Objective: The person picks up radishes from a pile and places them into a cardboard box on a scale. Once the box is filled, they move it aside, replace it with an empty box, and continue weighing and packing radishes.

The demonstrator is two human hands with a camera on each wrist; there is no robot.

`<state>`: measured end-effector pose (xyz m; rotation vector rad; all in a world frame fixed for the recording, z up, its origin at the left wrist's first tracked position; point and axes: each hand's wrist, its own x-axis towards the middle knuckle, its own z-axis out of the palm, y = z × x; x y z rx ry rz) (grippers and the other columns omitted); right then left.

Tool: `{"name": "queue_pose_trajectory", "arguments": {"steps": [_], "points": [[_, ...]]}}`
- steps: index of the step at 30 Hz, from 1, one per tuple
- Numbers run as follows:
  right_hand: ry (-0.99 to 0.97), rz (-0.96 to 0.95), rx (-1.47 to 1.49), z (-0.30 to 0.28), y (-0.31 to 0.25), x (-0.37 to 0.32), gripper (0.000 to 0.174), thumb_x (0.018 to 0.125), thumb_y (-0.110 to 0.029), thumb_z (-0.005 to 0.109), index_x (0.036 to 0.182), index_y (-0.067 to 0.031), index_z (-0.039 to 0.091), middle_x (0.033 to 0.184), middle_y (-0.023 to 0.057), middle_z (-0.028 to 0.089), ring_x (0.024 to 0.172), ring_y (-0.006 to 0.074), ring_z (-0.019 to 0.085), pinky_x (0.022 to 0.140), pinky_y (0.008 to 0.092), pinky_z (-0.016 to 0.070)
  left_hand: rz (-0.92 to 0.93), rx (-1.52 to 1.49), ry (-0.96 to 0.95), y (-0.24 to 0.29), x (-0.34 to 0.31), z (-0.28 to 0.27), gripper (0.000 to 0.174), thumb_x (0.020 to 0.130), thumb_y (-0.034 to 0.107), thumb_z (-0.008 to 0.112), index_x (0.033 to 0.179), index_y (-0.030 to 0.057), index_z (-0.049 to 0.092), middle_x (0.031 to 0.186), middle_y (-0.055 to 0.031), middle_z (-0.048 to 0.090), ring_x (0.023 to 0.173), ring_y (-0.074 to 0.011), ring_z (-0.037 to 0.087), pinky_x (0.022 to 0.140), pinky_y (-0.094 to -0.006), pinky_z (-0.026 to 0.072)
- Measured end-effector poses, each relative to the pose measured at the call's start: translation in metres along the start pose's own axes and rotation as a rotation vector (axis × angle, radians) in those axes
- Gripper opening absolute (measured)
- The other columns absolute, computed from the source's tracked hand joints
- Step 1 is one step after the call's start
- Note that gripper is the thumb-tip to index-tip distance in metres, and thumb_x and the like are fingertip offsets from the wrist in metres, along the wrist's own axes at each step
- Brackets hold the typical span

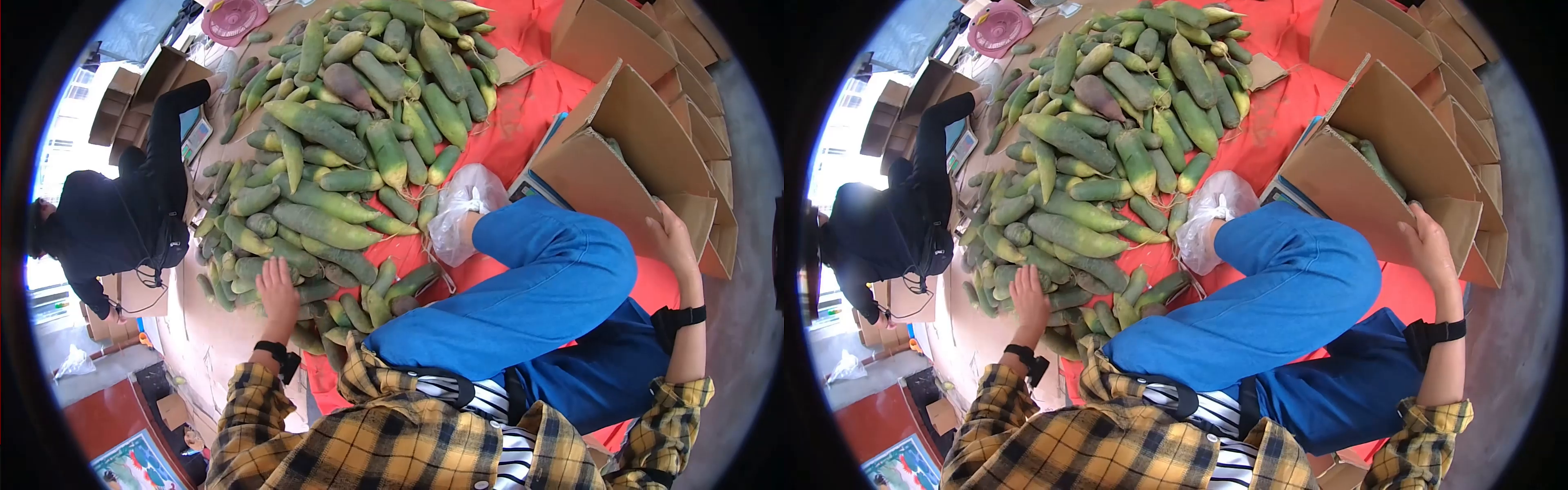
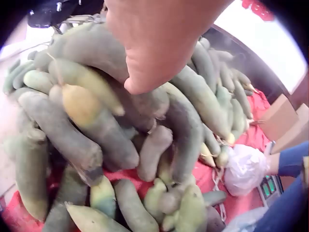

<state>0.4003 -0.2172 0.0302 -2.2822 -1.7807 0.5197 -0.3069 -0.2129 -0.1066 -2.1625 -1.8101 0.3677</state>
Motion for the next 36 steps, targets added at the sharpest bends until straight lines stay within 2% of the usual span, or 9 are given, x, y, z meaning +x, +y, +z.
{"name": "queue_pose_trajectory", "arguments": {"steps": [6, 8, 11, 15, 21, 24, 30, 34, 36], "points": [[-0.044, 0.048, -0.016, -0.003, 0.001, 0.003, 0.042, 0.087, -0.017, 0.059, 0.123, 0.0039, 0.05, 0.117, 0.0236, 0.058, 0.112, 0.0365, 0.055, 0.093, 0.0382, 0.0437, 0.022, 0.107, -0.212, -0.03, 0.019, 0.017, 0.046, 0.075, 0.009, 0.058, 0.12, 0.0071, 0.049, 0.123, -0.0116, 0.048, 0.119, -0.0292, 0.043, 0.095, -0.0411, 0.0366], [0.063, -0.042, -0.087, 0.008, 0.016, 0.003, 0.043, 0.086, -0.018, 0.06, 0.123, 0.0023, 0.052, 0.115, 0.0234, 0.059, 0.109, 0.0365, 0.055, 0.092, 0.0399, 0.0445, 0.076, 0.095, -0.122, -0.035, 0.015, 0.016, 0.044, 0.073, 0.008, 0.061, 0.115, 0.0071, 0.05, 0.119, -0.0122, 0.049, 0.118, -0.0308, 0.044, 0.094, -0.042, 0.0369], [0.049, -0.078, -0.153, 0.002, 0.008, 0.001, 0.038, 0.086, -0.023, 0.06, 0.116, -0.0015, 0.054, 0.107, 0.0227, 0.061, 0.102, 0.0381, 0.057, 0.085, 0.0441, 0.0469, 0.083, -0.062, -0.19, -0.042, 0.016, 0.009, 0.055, 0.065, 0.008, 0.067, 0.117, 0.006, 0.05, 0.121, -0.0141, 0.048, 0.118, -0.0341, 0.043, 0.094, -0.0456, 0.036], [-0.023, -0.024, -0.186, -0.004, -0.003, 0.003, 0.023, 0.084, -0.02, 0.059, 0.098, -0.0032, 0.053, 0.094, 0.0204, 0.063, 0.094, 0.0392, 0.059, 0.078, 0.049, 0.0469, -0.004, -0.298, 0.042, -0.037, 0.024, -0.018, 0.068, 0.058, 0.011, 0.073, 0.121, 0.0003, 0.048, 0.117, -0.0198, 0.05, 0.111, -0.0396, 0.046, 0.094, -0.0465, 0.0379], [-0.034, 0.001, -0.153, -0.004, -0.004, 0.004, 0.023, 0.085, -0.021, 0.057, 0.101, -0.0036, 0.056, 0.095, 0.0188, 0.064, 0.094, 0.0372, 0.061, 0.08, 0.0486, 0.0473, -0.183, -0.555, 0.257, -0.011, 0.062, -0.093, 0.07, 0.065, 0.022, 0.077, 0.122, -0.0051, 0.047, 0.116, -0.0233, 0.052, 0.108, -0.0368, 0.049, 0.095, -0.043, 0.0384], [-0.04, -0.036, -0.156, -0.004, -0.002, 0.001, 0.024, 0.085, -0.02, 0.058, 0.102, -0.0039, 0.054, 0.093, 0.0189, 0.063, 0.093, 0.0372, 0.06, 0.079, 0.0472, 0.0468, -0.238, -0.897, 0.252, 0.025, 0.087, -0.187, 0.064, 0.075, 0.024, 0.077, 0.123, -0.0071, 0.049, 0.117, -0.0187, 0.056, 0.103, -0.0271, 0.055, 0.091, -0.0355, 0.0418], [-0.051, -0.041, -0.138, -0.004, 0.001, 0.001, 0.027, 0.086, -0.02, 0.058, 0.108, -0.0047, 0.055, 0.094, 0.0185, 0.064, 0.094, 0.0365, 0.06, 0.079, 0.0462, 0.0472, 0.231, -1.69, 0.749, 0.122, 0.157, -0.319, 0.042, 0.084, 0.01, 0.066, 0.119, -0.0067, 0.052, 0.116, -0.0112, 0.057, 0.104, -0.0168, 0.055, 0.092, -0.0304, 0.043], [-0.066, -0.045, -0.146, -0.005, 0.0, -0.002, 0.027, 0.086, -0.023, 0.059, 0.106, -0.0051, 0.056, 0.093, 0.0182, 0.064, 0.094, 0.0351, 0.061, 0.079, 0.0445, 0.048, 0.51, -1.963, 0.555, 0.226, 0.209, -0.39, 0.034, 0.087, 0.011, 0.062, 0.115, -0.0063, 0.055, 0.116, -0.0135, 0.058, 0.106, -0.0208, 0.057, 0.093, -0.0363, 0.0464], [-0.061, -0.069, -0.154, -0.001, 0.0, 0.001, 0.026, 0.086, -0.023, 0.059, 0.105, -0.0048, 0.056, 0.093, 0.0179, 0.065, 0.094, 0.0347, 0.061, 0.079, 0.0442, 0.0482, 0.454, -2.028, 0.288, 0.28, 0.228, -0.404, 0.038, 0.083, 0.016, 0.069, 0.116, -0.0009, 0.056, 0.114, -0.0098, 0.059, 0.104, -0.0195, 0.058, 0.089, -0.0368, 0.0478]]}}
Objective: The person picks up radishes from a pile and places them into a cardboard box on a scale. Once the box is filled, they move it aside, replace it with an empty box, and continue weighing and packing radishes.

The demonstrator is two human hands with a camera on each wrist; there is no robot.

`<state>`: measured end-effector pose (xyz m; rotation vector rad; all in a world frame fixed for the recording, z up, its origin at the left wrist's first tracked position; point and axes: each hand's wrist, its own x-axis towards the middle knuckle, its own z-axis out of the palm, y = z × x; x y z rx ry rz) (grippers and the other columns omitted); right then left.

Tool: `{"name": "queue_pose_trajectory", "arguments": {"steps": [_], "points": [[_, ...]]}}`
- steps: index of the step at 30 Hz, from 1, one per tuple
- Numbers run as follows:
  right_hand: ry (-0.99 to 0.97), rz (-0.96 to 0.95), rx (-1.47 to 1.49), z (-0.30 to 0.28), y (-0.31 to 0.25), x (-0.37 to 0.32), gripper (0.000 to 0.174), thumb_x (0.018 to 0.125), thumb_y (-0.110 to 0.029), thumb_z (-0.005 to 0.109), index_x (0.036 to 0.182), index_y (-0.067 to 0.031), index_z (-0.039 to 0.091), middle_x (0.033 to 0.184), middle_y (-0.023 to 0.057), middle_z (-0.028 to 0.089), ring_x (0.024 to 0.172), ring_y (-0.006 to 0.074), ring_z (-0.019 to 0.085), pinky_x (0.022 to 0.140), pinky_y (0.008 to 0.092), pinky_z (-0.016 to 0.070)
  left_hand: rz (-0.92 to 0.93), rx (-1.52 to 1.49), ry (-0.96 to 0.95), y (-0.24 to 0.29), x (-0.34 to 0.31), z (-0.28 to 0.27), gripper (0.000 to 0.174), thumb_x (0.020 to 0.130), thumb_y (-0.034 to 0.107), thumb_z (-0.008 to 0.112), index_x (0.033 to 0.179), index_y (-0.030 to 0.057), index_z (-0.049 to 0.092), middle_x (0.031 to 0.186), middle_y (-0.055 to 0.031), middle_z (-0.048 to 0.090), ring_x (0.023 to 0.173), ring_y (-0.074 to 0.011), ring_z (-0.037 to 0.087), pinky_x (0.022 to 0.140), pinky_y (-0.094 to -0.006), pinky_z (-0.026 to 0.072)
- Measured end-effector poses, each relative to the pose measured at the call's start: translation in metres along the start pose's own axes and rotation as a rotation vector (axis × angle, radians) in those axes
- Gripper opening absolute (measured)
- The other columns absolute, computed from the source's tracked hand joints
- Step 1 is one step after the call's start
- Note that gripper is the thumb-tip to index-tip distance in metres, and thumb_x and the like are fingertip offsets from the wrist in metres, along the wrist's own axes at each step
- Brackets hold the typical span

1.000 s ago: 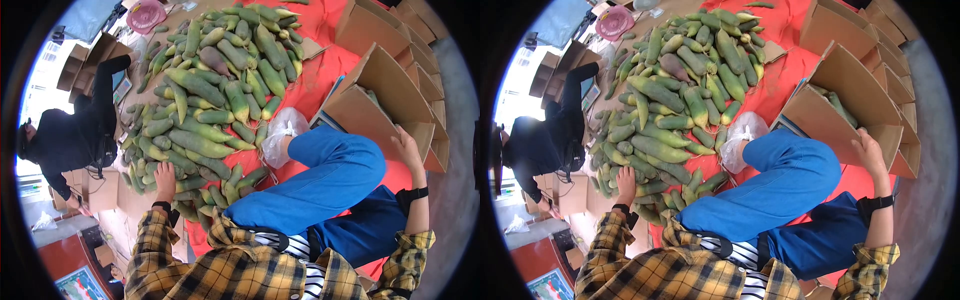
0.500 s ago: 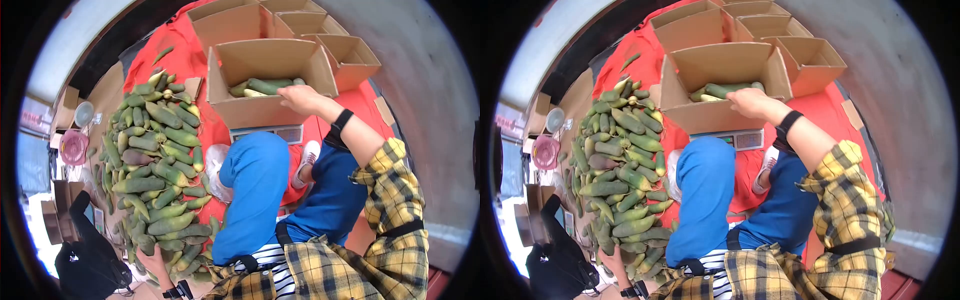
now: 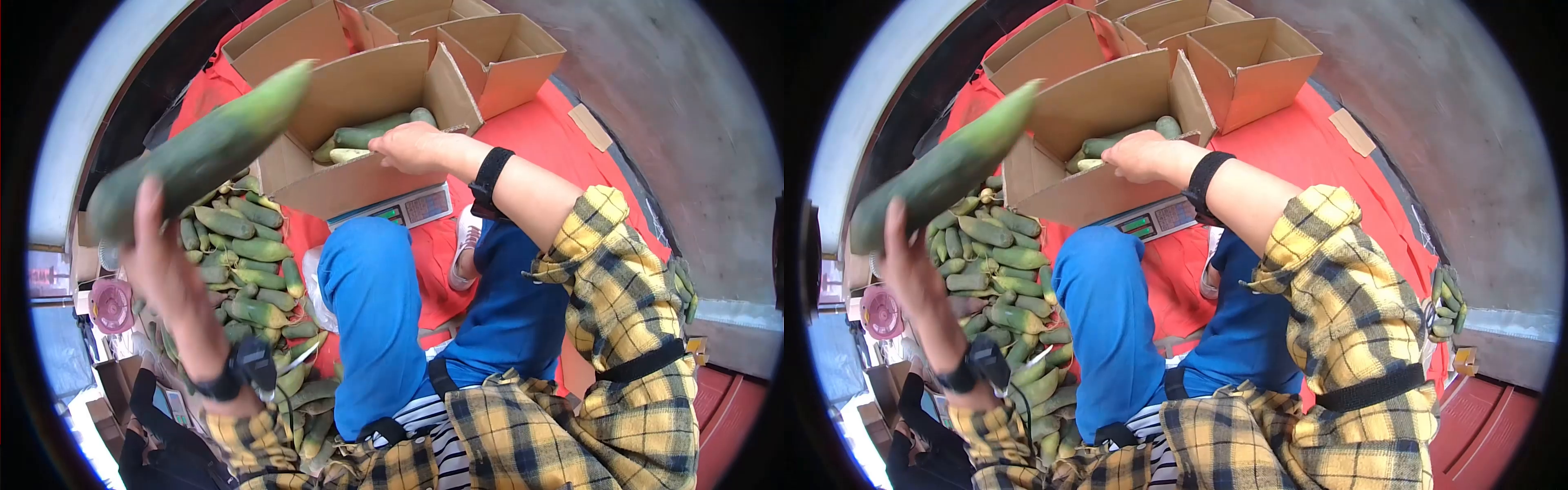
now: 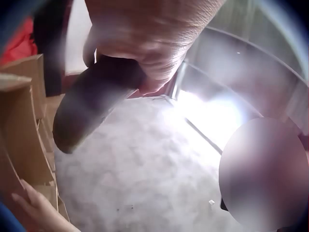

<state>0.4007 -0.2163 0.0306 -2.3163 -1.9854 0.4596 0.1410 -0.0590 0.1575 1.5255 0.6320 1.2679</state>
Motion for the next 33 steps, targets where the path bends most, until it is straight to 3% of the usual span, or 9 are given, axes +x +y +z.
{"name": "queue_pose_trajectory", "arguments": {"steps": [4, 7, 8, 10, 17, 24, 28, 29, 33], "points": [[0.009, -0.013, -0.017, 0.001, -0.004, -0.002, 0.024, 0.086, -0.023, 0.058, 0.101, -0.0035, 0.057, 0.087, 0.0174, 0.065, 0.088, 0.0352, 0.063, 0.076, 0.044, 0.0492, -0.231, 0.071, -0.137, -0.062, 0.019, 0.081, 0.043, 0.074, 0.026, 0.077, 0.108, 0.0082, 0.056, 0.1, -0.0054, 0.059, 0.097, -0.0178, 0.058, 0.083, -0.0402, 0.0493], [-0.037, 0.001, 0.002, -0.003, -0.005, -0.003, 0.022, 0.086, -0.021, 0.058, 0.1, -0.0051, 0.058, 0.091, 0.0166, 0.065, 0.091, 0.034, 0.063, 0.076, 0.0433, 0.0492, -0.534, 0.269, -0.531, -0.109, 0.034, 0.095, 0.056, 0.072, 0.033, 0.078, 0.112, 0.0037, 0.05, 0.09, -0.0076, 0.062, 0.081, -0.0181, 0.061, 0.066, -0.0338, 0.0512], [-0.087, 0.028, 0.008, -0.005, -0.006, -0.003, 0.021, 0.086, -0.019, 0.058, 0.102, -0.0065, 0.059, 0.097, 0.0154, 0.065, 0.096, 0.0323, 0.062, 0.079, 0.042, 0.0493, -0.453, 0.531, -0.509, -0.142, 0.035, 0.088, 0.052, 0.075, 0.034, 0.074, 0.108, 0.0007, 0.052, 0.081, -0.0121, 0.063, 0.076, -0.0224, 0.063, 0.066, -0.0365, 0.051], [-0.066, 0.029, 0.002, -0.005, -0.004, -0.001, 0.02, 0.085, -0.018, 0.058, 0.101, -0.0059, 0.06, 0.097, 0.0162, 0.065, 0.096, 0.0329, 0.062, 0.078, 0.042, 0.0492, 0.125, 1.218, -0.649, -0.151, 0.025, 0.07, 0.045, 0.078, 0.028, 0.07, 0.108, -0.0003, 0.053, 0.088, -0.0188, 0.062, 0.079, -0.0289, 0.063, 0.07, -0.0385, 0.0502], [-0.066, 0.022, 0.003, -0.006, -0.017, -0.003, 0.023, 0.085, -0.018, 0.057, 0.104, -0.0056, 0.06, 0.098, 0.0166, 0.065, 0.097, 0.0344, 0.062, 0.081, 0.0434, 0.0487, 0.2, 0.978, -0.635, -0.096, -0.036, 0.006, 0.035, 0.08, 0.014, 0.065, 0.112, 0.0023, 0.055, 0.102, -0.0178, 0.059, 0.09, -0.0309, 0.061, 0.077, -0.0376, 0.0491], [-0.023, -0.039, -0.074, 0.006, -0.004, 0.004, 0.024, 0.088, -0.025, 0.056, 0.1, -0.0047, 0.055, 0.09, 0.019, 0.063, 0.089, 0.0383, 0.06, 0.076, 0.0482, 0.0483, -0.177, 0.956, -0.626, -0.099, -0.155, -0.113, 0.035, 0.078, 0.01, 0.065, 0.111, 0.0021, 0.057, 0.1, -0.0175, 0.059, 0.087, -0.031, 0.062, 0.076, -0.0374, 0.0488], [0.038, -0.061, -0.078, 0.008, -0.002, 0.0, 0.033, 0.089, -0.022, 0.055, 0.112, 0.0008, 0.052, 0.1, 0.0223, 0.062, 0.098, 0.0397, 0.057, 0.083, 0.0461, 0.0459, -0.623, 1.503, -1.148, -0.12, -0.255, -0.204, 0.041, 0.078, 0.025, 0.065, 0.11, 0.0037, 0.053, 0.103, -0.0195, 0.058, 0.093, -0.0363, 0.061, 0.077, -0.0436, 0.0509], [0.091, -0.099, -0.047, 0.011, 0.003, 0.001, 0.025, 0.089, -0.02, 0.054, 0.102, 0.0004, 0.051, 0.095, 0.0226, 0.062, 0.096, 0.0408, 0.057, 0.08, 0.0485, 0.0453, -0.713, 1.544, -1.206, -0.121, -0.276, -0.221, 0.042, 0.077, 0.027, 0.065, 0.109, 0.004, 0.053, 0.104, -0.0189, 0.058, 0.094, -0.0363, 0.061, 0.078, -0.0438, 0.051], [0.004, -0.046, -0.027, 0.001, -0.006, -0.001, 0.027, 0.089, -0.02, 0.053, 0.106, 0.0011, 0.051, 0.096, 0.0236, 0.062, 0.096, 0.0407, 0.057, 0.081, 0.0486, 0.0444, -0.915, 1.491, -1.023, -0.121, -0.318, -0.261, 0.04, 0.077, 0.028, 0.066, 0.106, 0.0036, 0.054, 0.102, -0.0189, 0.058, 0.094, -0.0349, 0.061, 0.077, -0.0447, 0.0509]]}}
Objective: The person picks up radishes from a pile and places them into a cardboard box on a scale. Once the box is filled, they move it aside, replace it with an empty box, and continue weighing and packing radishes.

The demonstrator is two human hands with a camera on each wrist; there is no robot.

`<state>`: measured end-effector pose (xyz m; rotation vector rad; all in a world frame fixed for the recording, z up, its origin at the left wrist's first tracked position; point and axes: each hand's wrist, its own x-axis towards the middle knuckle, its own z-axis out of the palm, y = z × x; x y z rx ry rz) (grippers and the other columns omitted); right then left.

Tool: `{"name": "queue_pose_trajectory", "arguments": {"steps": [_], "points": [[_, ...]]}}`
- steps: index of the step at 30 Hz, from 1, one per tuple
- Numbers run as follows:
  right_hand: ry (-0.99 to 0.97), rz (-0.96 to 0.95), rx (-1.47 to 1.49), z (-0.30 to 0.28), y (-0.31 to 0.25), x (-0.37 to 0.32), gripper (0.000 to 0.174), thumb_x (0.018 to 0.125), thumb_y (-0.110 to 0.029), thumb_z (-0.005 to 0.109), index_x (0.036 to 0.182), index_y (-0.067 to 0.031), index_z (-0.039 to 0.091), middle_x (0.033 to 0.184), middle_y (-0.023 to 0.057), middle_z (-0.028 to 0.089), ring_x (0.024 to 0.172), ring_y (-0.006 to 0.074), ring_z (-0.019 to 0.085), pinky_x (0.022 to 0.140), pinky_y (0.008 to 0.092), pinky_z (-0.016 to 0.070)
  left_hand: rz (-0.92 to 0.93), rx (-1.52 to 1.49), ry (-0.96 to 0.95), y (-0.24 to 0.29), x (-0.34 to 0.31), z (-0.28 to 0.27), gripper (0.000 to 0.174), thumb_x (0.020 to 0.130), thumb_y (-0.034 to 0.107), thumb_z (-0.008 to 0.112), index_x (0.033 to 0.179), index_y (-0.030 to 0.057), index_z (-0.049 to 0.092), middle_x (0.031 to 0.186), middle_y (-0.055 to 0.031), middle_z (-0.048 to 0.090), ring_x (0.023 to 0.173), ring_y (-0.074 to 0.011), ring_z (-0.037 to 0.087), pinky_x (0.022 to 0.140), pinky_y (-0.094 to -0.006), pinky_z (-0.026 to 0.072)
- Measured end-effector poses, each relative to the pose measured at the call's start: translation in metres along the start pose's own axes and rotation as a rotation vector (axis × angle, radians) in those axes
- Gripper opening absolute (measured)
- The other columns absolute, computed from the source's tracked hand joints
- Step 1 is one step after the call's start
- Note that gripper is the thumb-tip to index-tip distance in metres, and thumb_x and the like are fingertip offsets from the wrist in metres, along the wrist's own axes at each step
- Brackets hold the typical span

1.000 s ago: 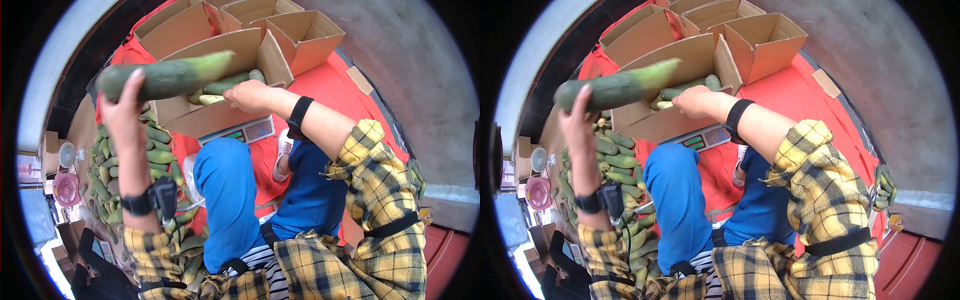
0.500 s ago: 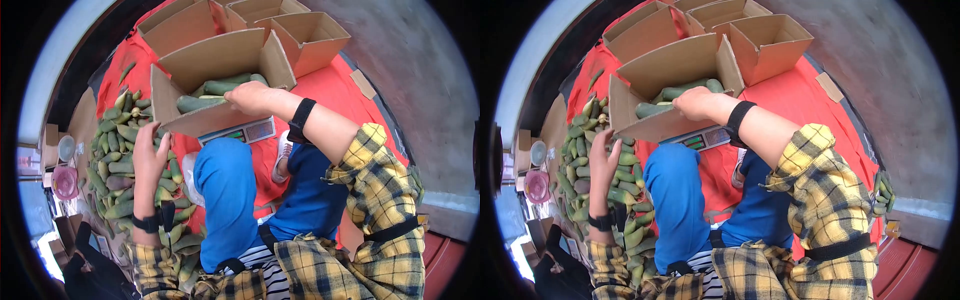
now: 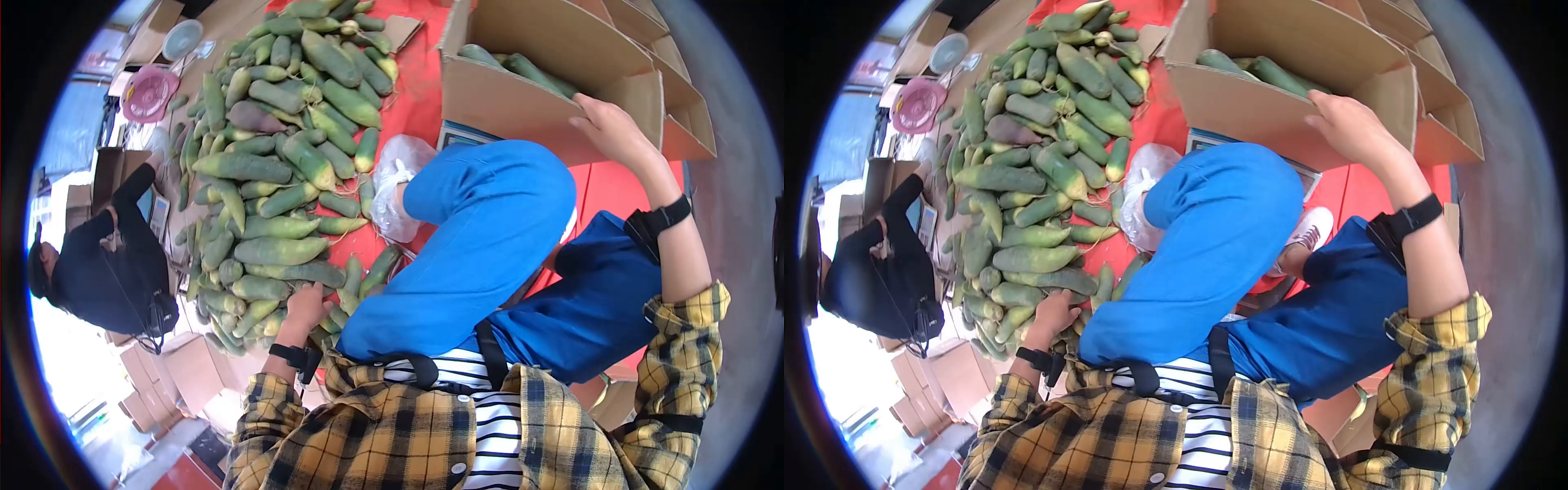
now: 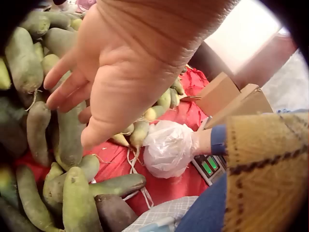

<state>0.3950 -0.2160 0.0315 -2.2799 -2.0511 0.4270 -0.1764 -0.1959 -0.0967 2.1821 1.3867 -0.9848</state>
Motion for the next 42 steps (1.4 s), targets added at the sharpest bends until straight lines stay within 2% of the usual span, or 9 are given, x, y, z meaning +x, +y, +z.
{"name": "queue_pose_trajectory", "arguments": {"steps": [5, 13, 16, 25, 29, 38, 40, 41, 42], "points": [[0.011, 0.049, 0.013, 0.0, -0.002, -0.001, 0.03, 0.09, -0.02, 0.053, 0.11, 0.0015, 0.05, 0.097, 0.026, 0.06, 0.096, 0.0409, 0.056, 0.081, 0.0479, 0.0442, -0.046, -0.043, 0.304, -0.021, 0.013, 0.01, 0.035, 0.074, 0.023, 0.068, 0.099, 0.0039, 0.051, 0.102, -0.0174, 0.057, 0.091, -0.0345, 0.06, 0.076, -0.0431, 0.0504], [-0.013, 0.064, 0.034, -0.009, -0.01, 0.001, 0.025, 0.09, -0.018, 0.052, 0.107, 0.001, 0.05, 0.096, 0.0254, 0.059, 0.094, 0.0416, 0.056, 0.079, 0.0467, 0.0437, 0.004, 0.377, 0.701, -0.045, 0.064, 0.011, 0.066, 0.068, 0.014, 0.071, 0.129, 0.0066, 0.045, 0.122, -0.0138, 0.048, 0.121, -0.03, 0.041, 0.096, -0.0418, 0.036], [-0.016, 0.086, 0.044, -0.009, -0.013, 0.0, 0.025, 0.09, -0.017, 0.052, 0.107, 0.0012, 0.05, 0.096, 0.0252, 0.059, 0.094, 0.0416, 0.056, 0.079, 0.0462, 0.044, -0.03, 0.386, 0.511, -0.042, 0.07, -0.002, 0.047, 0.082, 0.014, 0.055, 0.128, 0.0076, 0.048, 0.127, -0.0137, 0.047, 0.124, -0.0285, 0.04, 0.1, -0.047, 0.0327], [0.052, 0.021, 0.01, 0.008, 0.0, 0.004, 0.03, 0.089, -0.018, 0.055, 0.111, 0.0024, 0.052, 0.096, 0.0253, 0.061, 0.095, 0.0405, 0.057, 0.08, 0.0456, 0.0461, 0.069, 0.31, 0.354, -0.047, 0.074, -0.025, 0.048, 0.072, 0.012, 0.065, 0.118, 0.0085, 0.052, 0.117, -0.0136, 0.05, 0.117, -0.0296, 0.044, 0.099, -0.0489, 0.0334], [-0.093, 0.108, -0.074, -0.011, -0.007, 0.003, 0.032, 0.087, -0.017, 0.057, 0.112, 0.0023, 0.053, 0.101, 0.0251, 0.061, 0.097, 0.0416, 0.057, 0.082, 0.0471, 0.0458, 0.189, 0.239, 0.531, -0.058, 0.076, -0.013, 0.053, 0.064, 0.009, 0.069, 0.114, 0.0056, 0.052, 0.113, -0.0139, 0.051, 0.114, -0.0314, 0.046, 0.098, -0.048, 0.0339], [-0.027, 0.082, -0.009, 0.0, -0.005, 0.001, 0.037, 0.09, -0.02, 0.055, 0.117, 0.0047, 0.051, 0.108, 0.0255, 0.06, 0.103, 0.0399, 0.055, 0.086, 0.0427, 0.045, 0.094, 0.126, 0.625, -0.035, 0.053, -0.031, 0.055, 0.067, 0.013, 0.07, 0.118, 0.0041, 0.051, 0.12, -0.0148, 0.049, 0.116, -0.0311, 0.045, 0.098, -0.0435, 0.0339], [0.085, 0.019, 0.062, -0.001, -0.007, -0.003, 0.031, 0.089, -0.019, 0.054, 0.111, 0.0018, 0.051, 0.097, 0.0246, 0.061, 0.094, 0.0411, 0.058, 0.079, 0.0468, 0.0452, 0.177, 0.059, 0.741, -0.017, 0.054, -0.025, 0.053, 0.068, 0.018, 0.07, 0.116, 0.0043, 0.051, 0.115, -0.0154, 0.053, 0.11, -0.0326, 0.05, 0.092, -0.0422, 0.0411], [0.072, 0.011, 0.062, -0.001, -0.008, -0.004, 0.031, 0.089, -0.019, 0.054, 0.111, 0.0018, 0.051, 0.097, 0.0246, 0.061, 0.094, 0.0411, 0.058, 0.079, 0.0468, 0.0452, 0.169, 0.051, 0.731, -0.009, 0.053, -0.015, 0.053, 0.068, 0.018, 0.07, 0.116, 0.0043, 0.051, 0.115, -0.0154, 0.053, 0.11, -0.0326, 0.05, 0.092, -0.0422, 0.0411], [0.074, 0.032, 0.063, -0.001, -0.009, -0.005, 0.031, 0.09, -0.019, 0.053, 0.112, 0.0023, 0.05, 0.097, 0.0244, 0.061, 0.095, 0.0409, 0.057, 0.08, 0.0459, 0.0449, 0.176, -0.027, 0.512, -0.002, 0.053, -0.001, 0.052, 0.071, 0.021, 0.069, 0.116, 0.0042, 0.051, 0.113, -0.0163, 0.055, 0.106, -0.0334, 0.053, 0.087, -0.0418, 0.0444]]}}
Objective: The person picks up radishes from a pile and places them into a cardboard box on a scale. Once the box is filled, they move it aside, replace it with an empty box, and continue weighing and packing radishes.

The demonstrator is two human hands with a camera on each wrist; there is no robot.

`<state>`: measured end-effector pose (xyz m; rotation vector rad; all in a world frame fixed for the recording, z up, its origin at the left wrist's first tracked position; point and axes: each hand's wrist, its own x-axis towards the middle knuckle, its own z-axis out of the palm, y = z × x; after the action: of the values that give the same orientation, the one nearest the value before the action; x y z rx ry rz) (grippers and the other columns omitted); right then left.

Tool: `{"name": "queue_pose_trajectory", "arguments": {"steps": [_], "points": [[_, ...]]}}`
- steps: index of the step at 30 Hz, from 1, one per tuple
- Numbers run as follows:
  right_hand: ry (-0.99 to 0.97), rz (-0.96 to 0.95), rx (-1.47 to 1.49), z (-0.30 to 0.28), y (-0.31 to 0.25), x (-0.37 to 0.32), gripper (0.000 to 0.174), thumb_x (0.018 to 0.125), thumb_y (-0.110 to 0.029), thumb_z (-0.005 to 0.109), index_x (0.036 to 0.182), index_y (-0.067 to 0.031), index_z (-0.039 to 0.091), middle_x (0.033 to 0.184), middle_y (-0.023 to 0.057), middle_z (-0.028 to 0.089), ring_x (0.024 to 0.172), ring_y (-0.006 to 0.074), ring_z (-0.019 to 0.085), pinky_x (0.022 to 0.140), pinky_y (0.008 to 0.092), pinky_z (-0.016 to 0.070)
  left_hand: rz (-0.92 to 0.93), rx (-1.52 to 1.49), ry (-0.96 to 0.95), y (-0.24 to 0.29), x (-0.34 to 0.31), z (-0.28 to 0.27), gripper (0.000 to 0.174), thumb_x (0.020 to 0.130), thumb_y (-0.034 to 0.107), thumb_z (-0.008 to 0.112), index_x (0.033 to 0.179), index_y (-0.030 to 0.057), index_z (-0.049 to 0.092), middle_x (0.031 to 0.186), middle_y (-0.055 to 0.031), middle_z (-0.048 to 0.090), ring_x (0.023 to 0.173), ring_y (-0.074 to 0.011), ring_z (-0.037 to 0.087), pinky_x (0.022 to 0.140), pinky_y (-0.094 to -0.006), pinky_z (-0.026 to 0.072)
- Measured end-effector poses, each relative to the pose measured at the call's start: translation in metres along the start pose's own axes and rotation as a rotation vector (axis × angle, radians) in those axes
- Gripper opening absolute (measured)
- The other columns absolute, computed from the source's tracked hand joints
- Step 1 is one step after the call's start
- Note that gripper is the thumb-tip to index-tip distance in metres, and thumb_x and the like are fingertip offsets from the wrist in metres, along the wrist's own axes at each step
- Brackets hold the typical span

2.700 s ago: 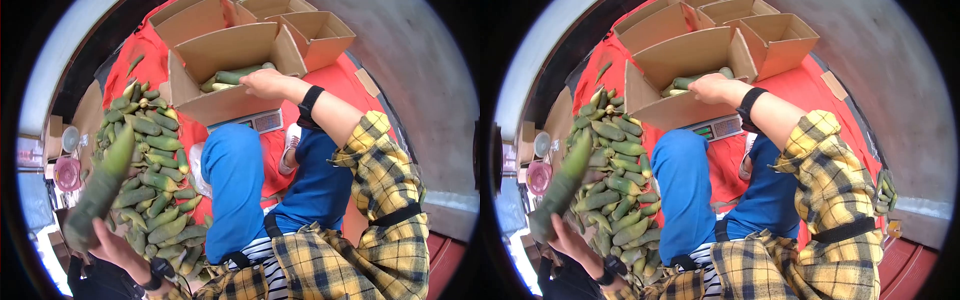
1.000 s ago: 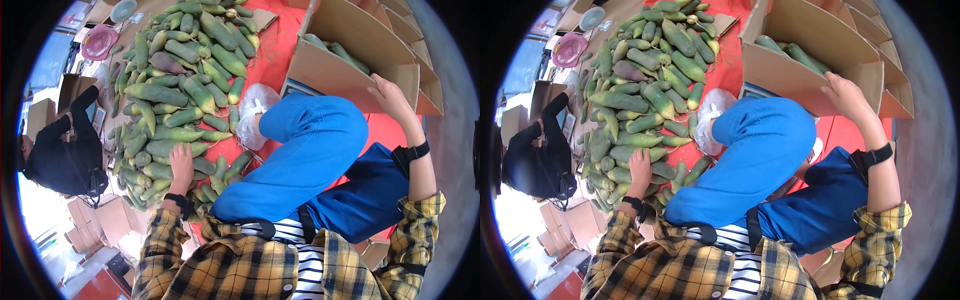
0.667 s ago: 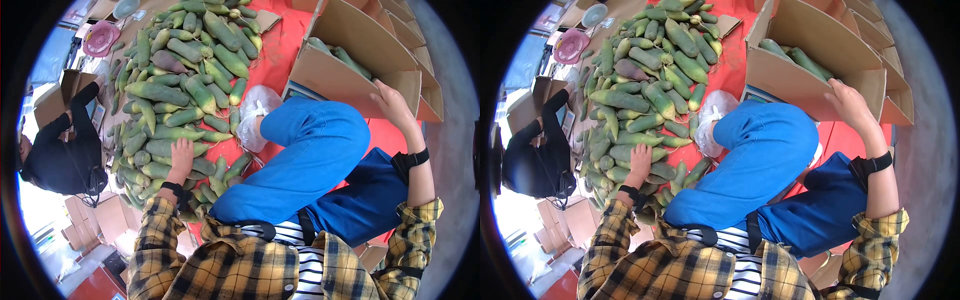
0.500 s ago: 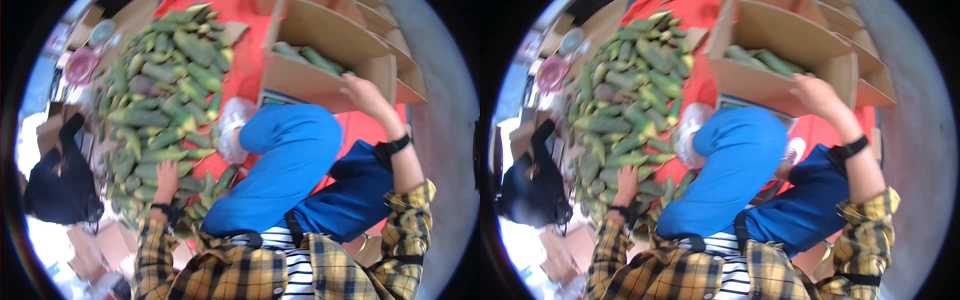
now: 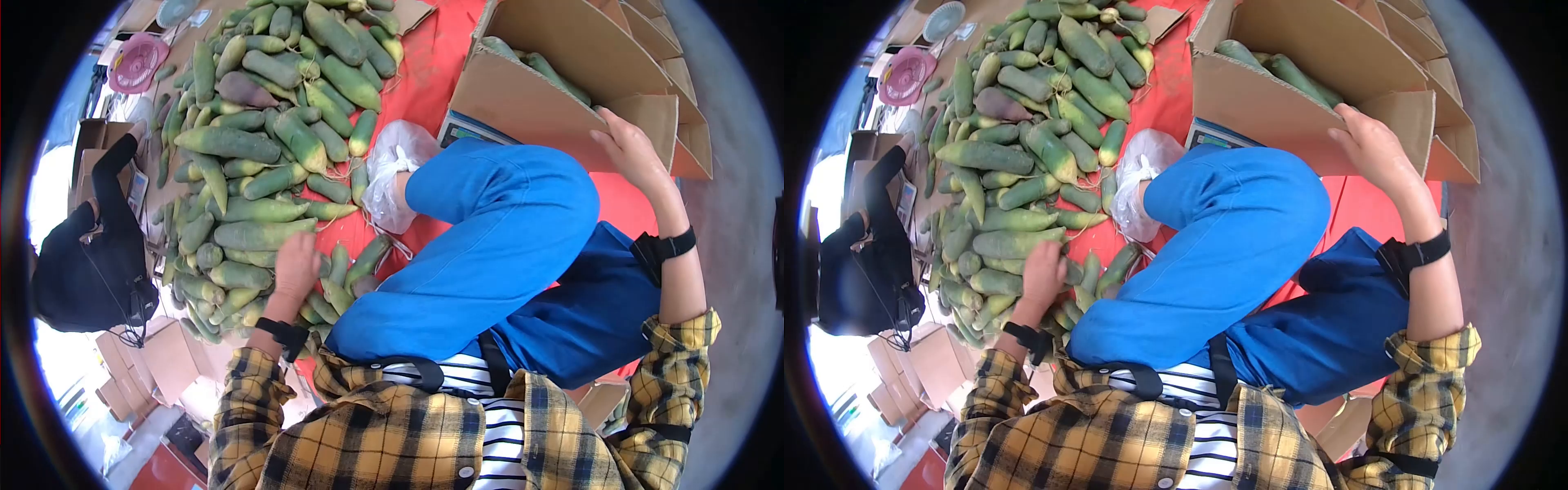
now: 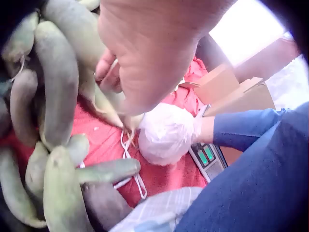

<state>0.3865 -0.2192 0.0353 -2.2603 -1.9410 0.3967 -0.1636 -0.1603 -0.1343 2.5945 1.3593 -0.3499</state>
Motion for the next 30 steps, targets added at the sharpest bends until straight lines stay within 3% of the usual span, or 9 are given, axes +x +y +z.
{"name": "queue_pose_trajectory", "arguments": {"steps": [4, 10, 16, 17, 19, 21, 23, 25, 30], "points": [[-0.115, 0.129, -0.032, -0.009, -0.014, 0.003, 0.036, 0.091, -0.02, 0.052, 0.119, 0.0037, 0.049, 0.103, 0.0248, 0.061, 0.101, 0.0394, 0.057, 0.084, 0.0425, 0.0446, -0.102, -0.152, -0.386, 0.011, -0.041, 0.053, 0.044, 0.075, 0.031, 0.071, 0.1, -0.0006, 0.053, 0.095, -0.0199, 0.061, 0.085, -0.036, 0.06, 0.074, -0.0424, 0.0492], [-0.092, 0.222, 0.027, -0.007, -0.021, 0.001, 0.043, 0.091, -0.021, 0.053, 0.124, 0.0064, 0.048, 0.114, 0.0254, 0.059, 0.11, 0.0369, 0.055, 0.091, 0.0393, 0.0432, -0.413, -0.54, -0.343, -0.018, -0.07, 0.128, 0.069, 0.066, 0.056, 0.075, 0.09, -0.0057, 0.054, 0.078, -0.0199, 0.063, 0.072, -0.0332, 0.065, 0.066, -0.0406, 0.0506], [-0.015, 0.116, 0.002, -0.004, -0.014, 0.001, 0.041, 0.09, -0.02, 0.055, 0.121, 0.0052, 0.05, 0.11, 0.0257, 0.06, 0.106, 0.0385, 0.056, 0.088, 0.0405, 0.0448, -0.475, -0.56, -0.297, -0.007, -0.067, 0.138, 0.063, 0.063, 0.048, 0.079, 0.08, -0.0077, 0.056, 0.067, -0.0151, 0.062, 0.064, -0.0267, 0.065, 0.057, -0.0359, 0.0504], [-0.001, 0.128, -0.006, -0.002, -0.012, 0.001, 0.041, 0.09, -0.02, 0.055, 0.121, 0.0052, 0.05, 0.11, 0.0257, 0.06, 0.106, 0.0385, 0.056, 0.088, 0.0405, 0.0448, -0.457, -0.56, -0.29, -0.011, -0.069, 0.146, 0.063, 0.063, 0.048, 0.079, 0.08, -0.0077, 0.056, 0.067, -0.0151, 0.062, 0.064, -0.0267, 0.065, 0.057, -0.0359, 0.0504], [0.017, 0.031, -0.061, 0.0, -0.004, 0.003, 0.032, 0.088, -0.019, 0.057, 0.111, 0.0029, 0.053, 0.101, 0.0247, 0.062, 0.097, 0.0406, 0.058, 0.081, 0.0437, 0.0469, -0.539, -0.694, -0.575, -0.019, -0.063, 0.164, 0.084, 0.064, 0.049, 0.077, 0.112, -0.0124, 0.044, 0.1, -0.0306, 0.06, 0.095, -0.0397, 0.061, 0.082, -0.0426, 0.0482], [-0.13, 0.089, -0.119, -0.002, 0.004, 0.005, 0.036, 0.091, -0.02, 0.057, 0.117, 0.0042, 0.052, 0.108, 0.0256, 0.06, 0.103, 0.0393, 0.057, 0.087, 0.0418, 0.0458, -0.603, -0.786, -0.639, -0.002, -0.051, 0.119, 0.073, 0.062, 0.04, 0.081, 0.104, -0.0084, 0.047, 0.095, -0.0242, 0.062, 0.09, -0.0341, 0.063, 0.077, -0.0415, 0.0499], [-0.124, 0.109, -0.109, -0.008, -0.005, 0.006, 0.029, 0.088, -0.018, 0.058, 0.108, 0.0024, 0.054, 0.1, 0.025, 0.061, 0.097, 0.0412, 0.057, 0.082, 0.0454, 0.0465, -0.405, -0.722, -0.349, 0.006, -0.055, 0.108, 0.061, 0.061, 0.031, 0.083, 0.098, -0.0035, 0.048, 0.084, -0.0162, 0.06, 0.079, -0.0239, 0.062, 0.068, -0.0376, 0.0497], [-0.141, 0.098, -0.098, -0.009, -0.005, 0.007, 0.026, 0.086, -0.017, 0.058, 0.104, 0.0015, 0.052, 0.095, 0.0234, 0.062, 0.094, 0.0399, 0.058, 0.079, 0.0471, 0.0461, -0.319, -0.814, -0.323, 0.015, -0.048, 0.078, 0.052, 0.064, 0.022, 0.081, 0.098, -0.0014, 0.049, 0.079, -0.0095, 0.057, 0.07, -0.0166, 0.055, 0.063, -0.0318, 0.0465], [-0.079, 0.047, -0.062, -0.004, -0.004, 0.003, 0.021, 0.088, -0.018, 0.056, 0.094, 0.0013, 0.052, 0.09, 0.0225, 0.063, 0.092, 0.0386, 0.06, 0.079, 0.0472, 0.0467, -0.178, -0.841, -0.315, 0.045, -0.004, -0.048, 0.047, 0.066, 0.011, 0.077, 0.103, 0.001, 0.049, 0.079, -0.004, 0.054, 0.067, -0.0126, 0.05, 0.061, -0.0279, 0.0435]]}}
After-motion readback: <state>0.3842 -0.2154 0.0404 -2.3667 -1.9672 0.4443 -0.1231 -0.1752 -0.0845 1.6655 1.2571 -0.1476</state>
